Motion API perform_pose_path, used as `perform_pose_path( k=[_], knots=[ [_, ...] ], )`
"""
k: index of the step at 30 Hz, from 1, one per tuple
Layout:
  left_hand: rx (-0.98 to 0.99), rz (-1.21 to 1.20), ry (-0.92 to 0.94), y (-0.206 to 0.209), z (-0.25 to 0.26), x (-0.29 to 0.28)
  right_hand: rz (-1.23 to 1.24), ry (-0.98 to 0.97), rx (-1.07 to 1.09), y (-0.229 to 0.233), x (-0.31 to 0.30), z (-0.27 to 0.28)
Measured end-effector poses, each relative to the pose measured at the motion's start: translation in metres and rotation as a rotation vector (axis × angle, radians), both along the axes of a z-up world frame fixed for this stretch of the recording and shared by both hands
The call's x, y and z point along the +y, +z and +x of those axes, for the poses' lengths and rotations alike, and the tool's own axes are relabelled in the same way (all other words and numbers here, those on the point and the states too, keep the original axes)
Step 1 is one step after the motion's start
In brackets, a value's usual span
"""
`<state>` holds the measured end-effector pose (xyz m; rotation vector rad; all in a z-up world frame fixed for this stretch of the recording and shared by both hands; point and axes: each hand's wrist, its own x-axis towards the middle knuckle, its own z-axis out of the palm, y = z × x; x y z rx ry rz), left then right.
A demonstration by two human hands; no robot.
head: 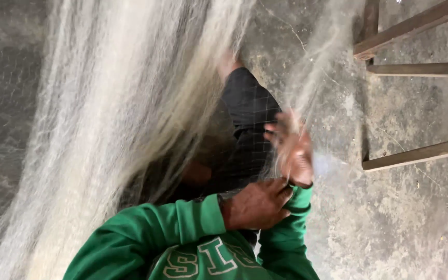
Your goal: The person repairs a fishing net by cutting sections of the net with handheld scissors while holding the net taut, then pulling the net with both hands.
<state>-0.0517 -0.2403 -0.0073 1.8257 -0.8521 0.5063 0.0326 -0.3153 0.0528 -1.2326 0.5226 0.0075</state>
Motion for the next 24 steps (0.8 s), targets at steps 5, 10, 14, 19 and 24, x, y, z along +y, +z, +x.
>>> perform_pose_path(
  k=[5, 10, 14, 19, 24],
  knots=[
    [-0.052, 0.248, -0.010, 0.042, 0.007, 0.031, -0.235, 0.429, -0.282, -0.051, -0.015, 0.004],
    [-0.258, 0.130, 0.292, 0.058, 0.029, 0.058, 0.252, 0.346, -0.467, -0.081, -0.037, 0.019],
    [-0.276, -0.058, 0.466, 0.053, 0.048, 0.098, 0.635, 0.366, -0.639, -0.071, -0.048, 0.018],
    [0.208, -0.151, 0.381, 0.019, 0.079, 0.164, 0.901, 0.439, -0.705, -0.090, -0.108, 0.022],
    [0.276, 0.311, 0.663, -0.023, 0.106, 0.279, 0.782, 0.497, -0.677, -0.061, -0.142, 0.013]
  ],
)
